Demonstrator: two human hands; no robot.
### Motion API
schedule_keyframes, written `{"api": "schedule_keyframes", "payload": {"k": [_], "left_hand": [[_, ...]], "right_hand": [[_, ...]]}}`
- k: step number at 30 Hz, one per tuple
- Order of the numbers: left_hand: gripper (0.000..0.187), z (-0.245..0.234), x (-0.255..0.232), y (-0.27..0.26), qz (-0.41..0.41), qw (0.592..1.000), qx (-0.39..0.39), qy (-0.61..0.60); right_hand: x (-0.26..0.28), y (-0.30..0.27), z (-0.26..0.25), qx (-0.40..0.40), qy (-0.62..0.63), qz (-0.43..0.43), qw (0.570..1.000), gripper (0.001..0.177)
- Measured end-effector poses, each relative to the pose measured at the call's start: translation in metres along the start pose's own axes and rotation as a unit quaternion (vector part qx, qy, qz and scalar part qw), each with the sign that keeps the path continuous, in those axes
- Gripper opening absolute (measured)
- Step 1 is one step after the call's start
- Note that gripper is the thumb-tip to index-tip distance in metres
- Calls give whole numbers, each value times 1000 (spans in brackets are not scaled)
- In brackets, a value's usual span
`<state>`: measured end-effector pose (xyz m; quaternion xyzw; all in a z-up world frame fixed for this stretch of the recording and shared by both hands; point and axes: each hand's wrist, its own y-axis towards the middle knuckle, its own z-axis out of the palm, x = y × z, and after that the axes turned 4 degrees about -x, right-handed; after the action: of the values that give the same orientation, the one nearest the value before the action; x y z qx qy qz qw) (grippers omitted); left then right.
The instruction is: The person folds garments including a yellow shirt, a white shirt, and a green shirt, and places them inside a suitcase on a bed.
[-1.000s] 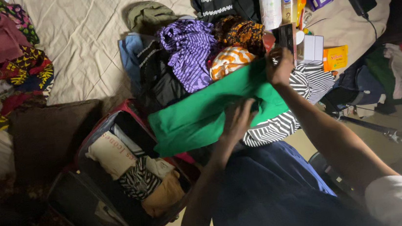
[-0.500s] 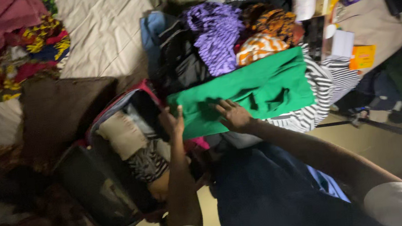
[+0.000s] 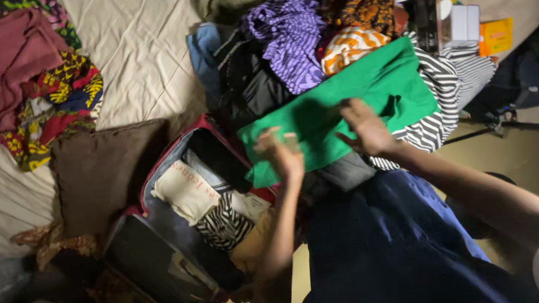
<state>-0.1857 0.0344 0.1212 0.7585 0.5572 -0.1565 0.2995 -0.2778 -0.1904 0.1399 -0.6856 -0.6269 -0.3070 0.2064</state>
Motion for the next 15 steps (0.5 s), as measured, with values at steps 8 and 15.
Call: {"api": "schedule_keyframes", "payload": {"k": [8, 15], "left_hand": [[58, 73, -104, -41, 272, 942, 197, 18], [21, 97, -111, -29, 211, 947, 239, -26]], "right_hand": [[-69, -47, -70, 118, -294, 38, 948, 73], [-124, -36, -95, 113, -253, 15, 961, 44]]}}
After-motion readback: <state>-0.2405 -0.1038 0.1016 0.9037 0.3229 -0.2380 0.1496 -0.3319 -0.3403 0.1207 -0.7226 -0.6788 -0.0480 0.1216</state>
